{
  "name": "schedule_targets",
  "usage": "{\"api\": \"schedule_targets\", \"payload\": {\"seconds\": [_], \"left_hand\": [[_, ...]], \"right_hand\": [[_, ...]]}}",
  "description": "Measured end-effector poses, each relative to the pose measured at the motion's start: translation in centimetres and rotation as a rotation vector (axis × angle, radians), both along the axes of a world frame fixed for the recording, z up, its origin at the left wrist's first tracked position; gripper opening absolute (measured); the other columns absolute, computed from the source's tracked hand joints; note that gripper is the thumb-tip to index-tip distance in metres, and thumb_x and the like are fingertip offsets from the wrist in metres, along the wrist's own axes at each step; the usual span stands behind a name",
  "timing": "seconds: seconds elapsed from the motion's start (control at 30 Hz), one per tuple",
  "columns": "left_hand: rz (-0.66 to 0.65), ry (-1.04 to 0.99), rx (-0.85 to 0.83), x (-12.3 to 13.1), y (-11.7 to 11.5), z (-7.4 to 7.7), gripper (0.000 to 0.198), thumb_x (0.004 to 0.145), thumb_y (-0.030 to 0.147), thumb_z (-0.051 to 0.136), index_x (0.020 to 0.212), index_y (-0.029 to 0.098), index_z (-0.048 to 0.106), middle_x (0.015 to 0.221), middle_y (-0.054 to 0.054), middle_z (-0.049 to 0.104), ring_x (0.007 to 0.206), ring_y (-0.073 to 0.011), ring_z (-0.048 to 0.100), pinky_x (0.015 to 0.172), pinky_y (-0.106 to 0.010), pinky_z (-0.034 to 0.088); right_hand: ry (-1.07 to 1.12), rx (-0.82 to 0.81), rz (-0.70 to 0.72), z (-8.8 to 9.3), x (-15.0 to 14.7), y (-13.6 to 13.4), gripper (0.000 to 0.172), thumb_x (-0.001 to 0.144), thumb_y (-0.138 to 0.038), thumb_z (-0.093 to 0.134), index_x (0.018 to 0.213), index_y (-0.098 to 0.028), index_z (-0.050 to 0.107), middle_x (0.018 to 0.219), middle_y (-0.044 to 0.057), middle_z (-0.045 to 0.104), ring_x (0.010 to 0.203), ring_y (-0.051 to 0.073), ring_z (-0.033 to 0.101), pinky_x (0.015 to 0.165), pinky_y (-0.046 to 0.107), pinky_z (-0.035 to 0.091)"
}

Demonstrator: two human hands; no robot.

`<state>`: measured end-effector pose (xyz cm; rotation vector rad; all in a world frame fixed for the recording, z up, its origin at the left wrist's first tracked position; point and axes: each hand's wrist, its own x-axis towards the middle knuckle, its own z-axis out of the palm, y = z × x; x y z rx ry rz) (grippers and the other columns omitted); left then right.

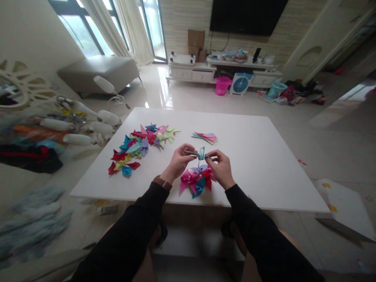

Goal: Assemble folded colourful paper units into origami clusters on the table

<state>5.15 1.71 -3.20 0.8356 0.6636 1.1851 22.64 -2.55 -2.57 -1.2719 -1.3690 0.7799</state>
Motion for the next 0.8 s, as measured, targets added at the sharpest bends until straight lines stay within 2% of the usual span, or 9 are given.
{"api": "schedule_targets", "payload": {"seconds": [0.13,0.43,0.6,0.8], "left_hand": [[0.073,0.258,0.163,0.07,0.14,-0.44,0.015,0.064,0.017,0.081,0.074,0.015,0.069,0.073,0.0,0.07,0.072,-0.013,0.066,0.075,-0.028,0.053],[0.174,0.613,0.508,-0.57,0.09,-0.43,0.009,0.077,0.025,0.077,0.082,0.017,0.074,0.08,-0.004,0.073,0.08,-0.017,0.069,0.075,-0.031,0.056],[0.207,0.674,0.583,-0.68,0.04,-0.64,0.003,0.079,0.021,0.075,0.08,0.018,0.075,0.079,-0.003,0.073,0.077,-0.0156,0.068,0.071,-0.029,0.054],[0.236,0.742,0.639,-0.52,-0.41,-0.08,0.001,0.079,0.018,0.074,0.079,0.019,0.075,0.081,-0.003,0.073,0.079,-0.0162,0.067,0.072,-0.029,0.052]], "right_hand": [[-0.004,0.007,0.002,0.05,-0.05,0.01,0.007,0.082,-0.029,0.069,0.08,-0.022,0.068,0.084,0.001,0.071,0.082,0.02,0.066,0.074,0.033,0.049],[-0.028,0.029,-0.002,0.3,-0.13,-0.15,0.007,0.083,-0.028,0.068,0.08,-0.022,0.068,0.081,0.0,0.07,0.08,0.019,0.066,0.074,0.032,0.049],[-0.027,0.032,-0.011,0.08,-0.23,-0.08,0.008,0.082,-0.028,0.068,0.078,-0.022,0.067,0.079,0.0,0.069,0.079,0.019,0.065,0.074,0.032,0.048],[-0.069,0.057,-0.011,-0.05,-0.37,-0.13,0.006,0.081,-0.027,0.068,0.079,-0.022,0.066,0.082,0.0,0.069,0.08,0.019,0.064,0.073,0.032,0.047]]}}
